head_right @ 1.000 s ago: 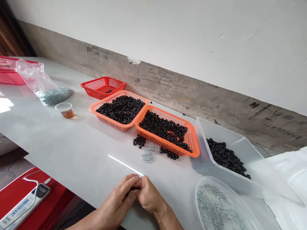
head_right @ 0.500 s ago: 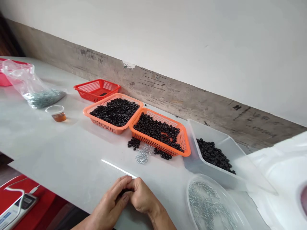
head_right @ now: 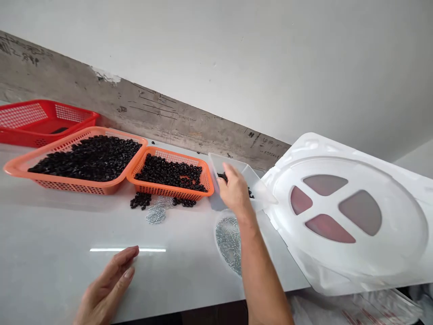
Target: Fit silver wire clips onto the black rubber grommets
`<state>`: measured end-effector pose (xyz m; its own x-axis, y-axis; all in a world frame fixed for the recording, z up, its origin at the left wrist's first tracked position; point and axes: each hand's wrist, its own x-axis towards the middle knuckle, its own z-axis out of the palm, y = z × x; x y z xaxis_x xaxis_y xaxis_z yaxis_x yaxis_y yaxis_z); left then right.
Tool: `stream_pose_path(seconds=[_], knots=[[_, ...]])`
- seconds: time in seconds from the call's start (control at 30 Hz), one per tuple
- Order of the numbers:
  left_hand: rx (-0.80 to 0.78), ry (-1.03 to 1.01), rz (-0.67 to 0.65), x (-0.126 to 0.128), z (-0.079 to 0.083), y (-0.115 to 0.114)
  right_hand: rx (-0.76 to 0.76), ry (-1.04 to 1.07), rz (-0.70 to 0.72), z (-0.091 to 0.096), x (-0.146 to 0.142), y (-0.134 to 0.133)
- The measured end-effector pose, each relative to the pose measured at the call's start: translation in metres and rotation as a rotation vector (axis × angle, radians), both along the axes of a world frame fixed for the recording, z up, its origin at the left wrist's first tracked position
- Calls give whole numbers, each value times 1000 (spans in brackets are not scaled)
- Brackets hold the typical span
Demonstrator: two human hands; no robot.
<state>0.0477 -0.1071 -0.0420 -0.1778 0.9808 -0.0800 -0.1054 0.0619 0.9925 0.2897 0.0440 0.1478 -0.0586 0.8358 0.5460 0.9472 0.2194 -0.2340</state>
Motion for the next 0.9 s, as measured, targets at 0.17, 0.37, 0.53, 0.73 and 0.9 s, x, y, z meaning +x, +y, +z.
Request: stream_pose_path(seconds=[0.17, 0.37, 0.53, 0.73, 0.9], knots=[[72, 56, 31, 2, -2, 1, 49, -137, 83, -7, -7, 1], [102, 67, 29, 2, 1, 2, -489, -292, 38, -78, -43, -1], [119, 57, 21, 2, -2, 2, -526, -321, -94, -124, -35, 23], [123, 39, 52, 3, -6, 1, -475, -307, -130, -152, -26, 32], [105, 92, 34, 2, -4, 1, -440, -299, -96, -164, -26, 33]])
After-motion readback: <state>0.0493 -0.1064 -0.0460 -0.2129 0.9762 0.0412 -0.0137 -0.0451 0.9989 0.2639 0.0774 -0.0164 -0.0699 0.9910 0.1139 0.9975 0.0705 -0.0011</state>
